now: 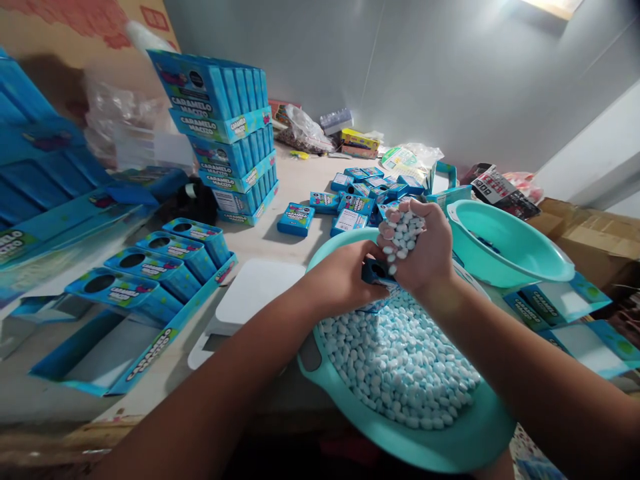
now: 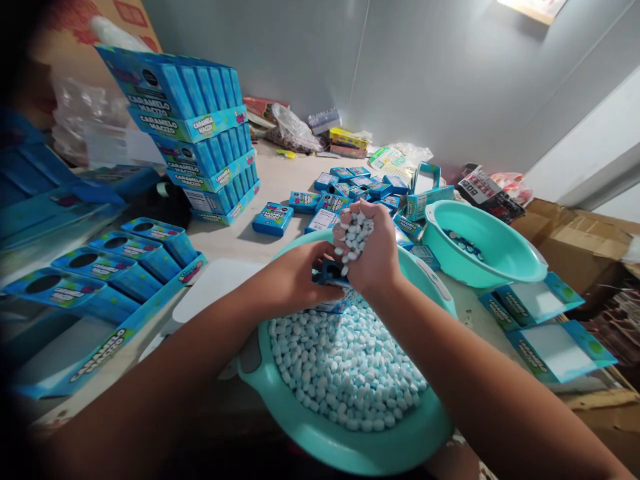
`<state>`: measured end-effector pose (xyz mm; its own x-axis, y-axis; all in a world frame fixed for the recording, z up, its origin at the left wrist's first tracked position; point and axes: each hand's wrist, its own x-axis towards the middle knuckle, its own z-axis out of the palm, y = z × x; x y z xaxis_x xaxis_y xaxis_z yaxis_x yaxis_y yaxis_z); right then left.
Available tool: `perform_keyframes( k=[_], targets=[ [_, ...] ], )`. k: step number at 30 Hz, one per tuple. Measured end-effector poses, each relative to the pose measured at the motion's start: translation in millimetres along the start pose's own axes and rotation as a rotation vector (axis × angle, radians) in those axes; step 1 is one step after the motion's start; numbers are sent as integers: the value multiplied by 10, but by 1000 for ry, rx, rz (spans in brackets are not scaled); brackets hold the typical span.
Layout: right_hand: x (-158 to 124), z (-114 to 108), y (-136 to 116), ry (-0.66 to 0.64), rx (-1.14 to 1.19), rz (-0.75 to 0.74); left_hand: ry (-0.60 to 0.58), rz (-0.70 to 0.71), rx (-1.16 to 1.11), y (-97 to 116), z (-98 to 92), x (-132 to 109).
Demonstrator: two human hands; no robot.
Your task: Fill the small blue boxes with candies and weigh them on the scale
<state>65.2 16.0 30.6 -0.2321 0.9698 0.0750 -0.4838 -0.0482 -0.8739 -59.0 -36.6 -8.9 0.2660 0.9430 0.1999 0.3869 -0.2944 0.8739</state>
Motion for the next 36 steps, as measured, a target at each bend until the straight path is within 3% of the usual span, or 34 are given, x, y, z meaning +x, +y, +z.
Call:
perform_keyframes(
  k=[9,17,36],
  targets=[
    [8,-36,18,-47,-5,-33,13,13,21,17,-9,-9],
    [-21,-17,-3,-13,-57,-16,20,24,6,20,-9,-21],
    [-47,-39,36,-144,-110,-124,18,64,60,-29,-9,-18]
  ],
)
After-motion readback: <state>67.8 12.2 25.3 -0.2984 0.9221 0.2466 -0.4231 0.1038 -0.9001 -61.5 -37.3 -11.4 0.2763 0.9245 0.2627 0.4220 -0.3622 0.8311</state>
